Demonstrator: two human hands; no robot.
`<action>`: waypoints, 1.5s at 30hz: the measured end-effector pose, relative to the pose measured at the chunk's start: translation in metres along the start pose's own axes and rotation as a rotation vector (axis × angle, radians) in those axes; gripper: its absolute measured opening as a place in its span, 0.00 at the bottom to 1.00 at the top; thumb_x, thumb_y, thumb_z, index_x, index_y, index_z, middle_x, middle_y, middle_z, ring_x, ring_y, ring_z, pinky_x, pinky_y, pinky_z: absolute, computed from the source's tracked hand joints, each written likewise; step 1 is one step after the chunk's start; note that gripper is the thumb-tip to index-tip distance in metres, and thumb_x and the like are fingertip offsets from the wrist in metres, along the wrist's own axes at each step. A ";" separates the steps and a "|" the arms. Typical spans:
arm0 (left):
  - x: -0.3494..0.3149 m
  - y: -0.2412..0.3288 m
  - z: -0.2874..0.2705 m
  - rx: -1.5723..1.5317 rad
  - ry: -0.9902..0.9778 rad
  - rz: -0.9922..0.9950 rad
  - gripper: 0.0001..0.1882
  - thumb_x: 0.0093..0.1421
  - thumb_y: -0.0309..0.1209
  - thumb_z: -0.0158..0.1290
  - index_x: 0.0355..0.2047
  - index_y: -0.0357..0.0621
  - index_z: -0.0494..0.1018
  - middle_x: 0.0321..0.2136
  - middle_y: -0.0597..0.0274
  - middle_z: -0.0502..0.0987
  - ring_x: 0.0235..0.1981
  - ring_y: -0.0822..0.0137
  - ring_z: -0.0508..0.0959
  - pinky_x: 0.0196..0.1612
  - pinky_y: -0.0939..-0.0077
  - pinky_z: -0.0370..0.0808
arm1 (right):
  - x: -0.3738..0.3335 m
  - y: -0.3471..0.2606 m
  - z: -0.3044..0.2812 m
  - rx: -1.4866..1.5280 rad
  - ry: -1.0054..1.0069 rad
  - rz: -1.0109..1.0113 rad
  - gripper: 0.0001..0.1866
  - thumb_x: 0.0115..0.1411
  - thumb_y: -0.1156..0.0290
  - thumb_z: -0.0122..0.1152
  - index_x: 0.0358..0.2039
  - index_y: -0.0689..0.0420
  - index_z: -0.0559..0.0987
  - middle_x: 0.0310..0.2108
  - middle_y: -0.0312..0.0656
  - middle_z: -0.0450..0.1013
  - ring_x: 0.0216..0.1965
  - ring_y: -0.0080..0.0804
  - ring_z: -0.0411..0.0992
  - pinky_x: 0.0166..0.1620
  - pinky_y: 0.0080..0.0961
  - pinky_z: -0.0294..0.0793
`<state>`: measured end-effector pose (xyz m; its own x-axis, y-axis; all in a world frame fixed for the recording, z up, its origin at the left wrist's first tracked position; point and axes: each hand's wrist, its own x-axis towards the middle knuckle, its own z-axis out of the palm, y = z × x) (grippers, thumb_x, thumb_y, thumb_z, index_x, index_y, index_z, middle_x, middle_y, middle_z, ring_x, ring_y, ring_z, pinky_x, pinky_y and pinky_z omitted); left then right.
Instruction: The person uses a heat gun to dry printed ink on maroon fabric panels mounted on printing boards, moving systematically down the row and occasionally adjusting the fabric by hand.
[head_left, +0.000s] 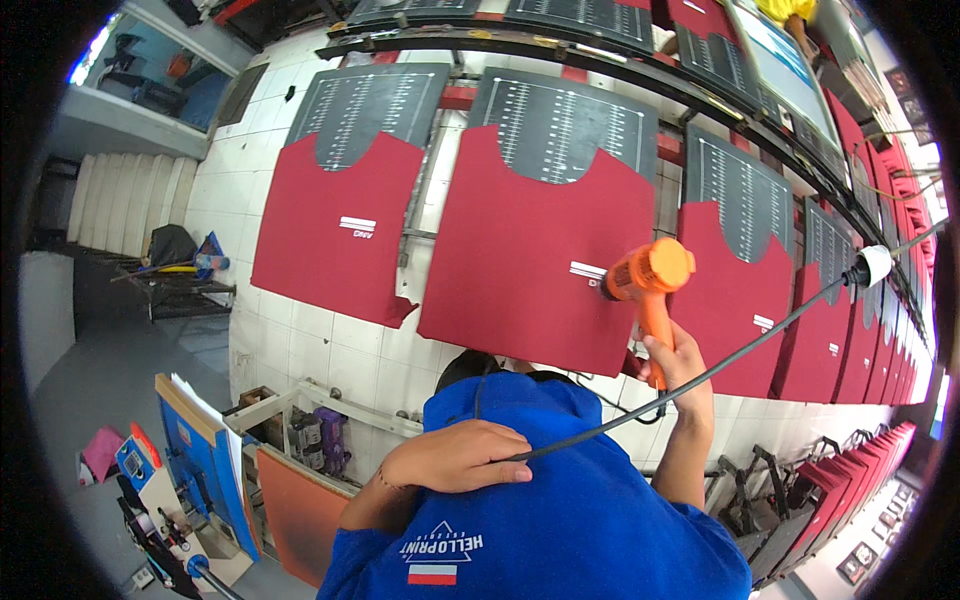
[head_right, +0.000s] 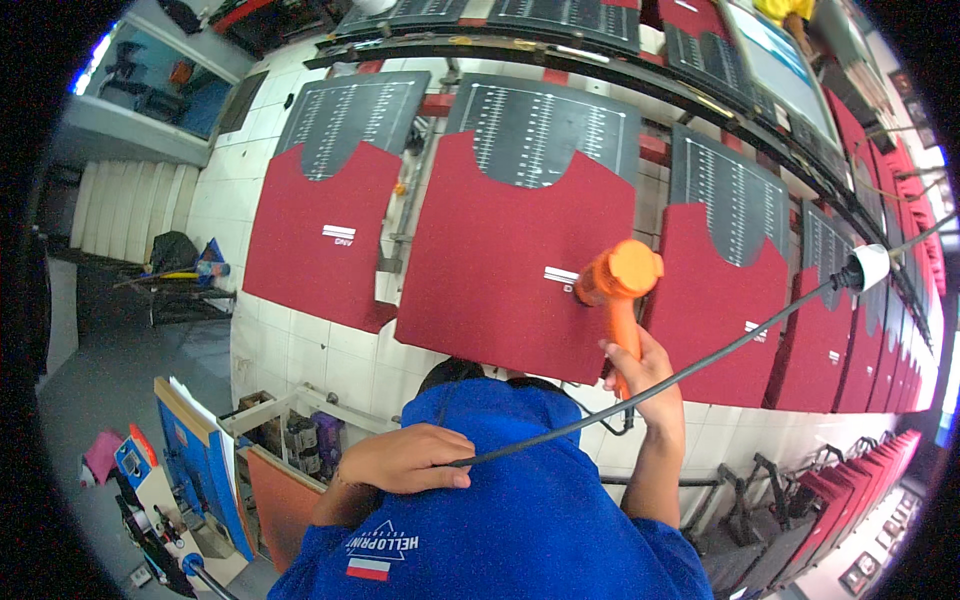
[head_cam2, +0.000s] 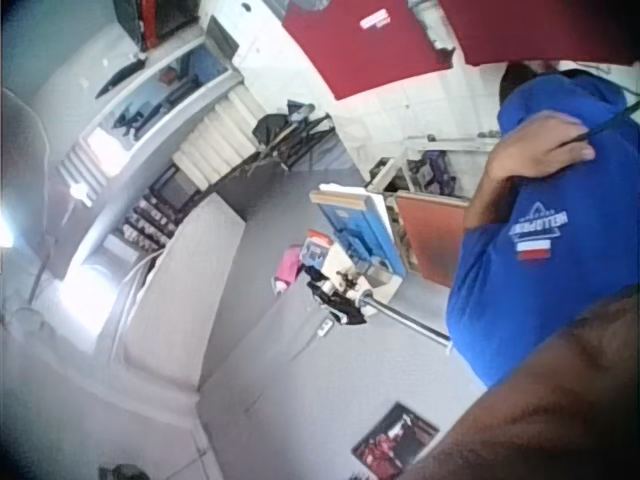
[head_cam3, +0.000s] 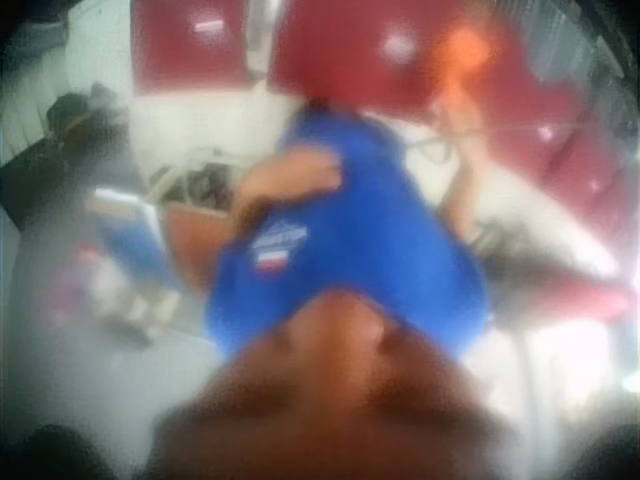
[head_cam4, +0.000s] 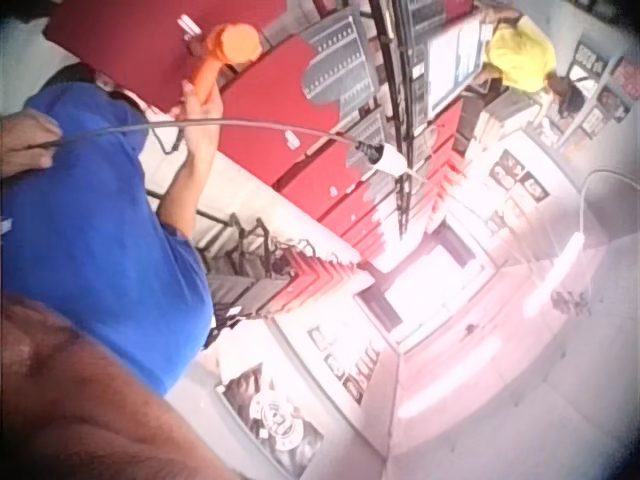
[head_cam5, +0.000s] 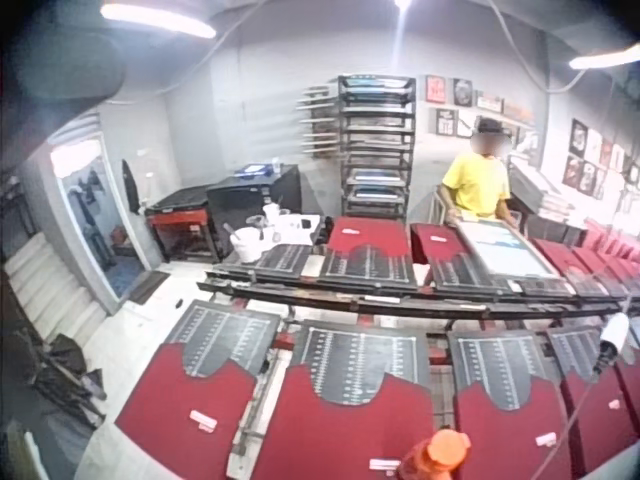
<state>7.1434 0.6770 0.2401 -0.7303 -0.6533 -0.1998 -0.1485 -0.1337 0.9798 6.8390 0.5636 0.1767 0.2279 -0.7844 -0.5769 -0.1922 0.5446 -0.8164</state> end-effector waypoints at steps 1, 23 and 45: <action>-0.004 -0.001 -0.005 -0.026 -0.034 -0.020 0.20 0.67 0.42 0.47 0.29 0.33 0.67 0.25 0.51 0.67 0.28 0.49 0.70 0.34 0.61 0.68 | -0.002 0.002 0.005 0.014 0.035 -0.033 0.20 0.63 0.69 0.56 0.53 0.64 0.69 0.32 0.36 0.73 0.19 0.18 0.70 0.22 0.16 0.71; -0.195 -0.073 -0.180 0.008 -0.112 0.142 0.22 0.71 0.44 0.39 0.29 0.37 0.64 0.20 0.45 0.66 0.27 0.45 0.71 0.33 0.56 0.65 | 0.098 -0.086 0.405 -0.065 -0.334 -0.059 0.21 0.64 0.68 0.56 0.53 0.65 0.69 0.39 0.41 0.75 0.23 0.18 0.71 0.28 0.17 0.74; -0.244 -0.089 -0.227 -0.012 -0.084 0.241 0.23 0.70 0.47 0.38 0.28 0.38 0.63 0.19 0.46 0.66 0.25 0.44 0.71 0.31 0.55 0.66 | 0.117 -0.111 0.494 -0.189 -0.271 -0.039 0.20 0.64 0.65 0.58 0.51 0.65 0.69 0.25 0.33 0.69 0.21 0.19 0.70 0.24 0.19 0.71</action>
<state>7.4858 0.6792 0.2015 -0.7967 -0.6029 0.0411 0.0444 0.0095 0.9990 7.3587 0.5579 0.1870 0.4798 -0.6821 -0.5518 -0.3464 0.4306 -0.8334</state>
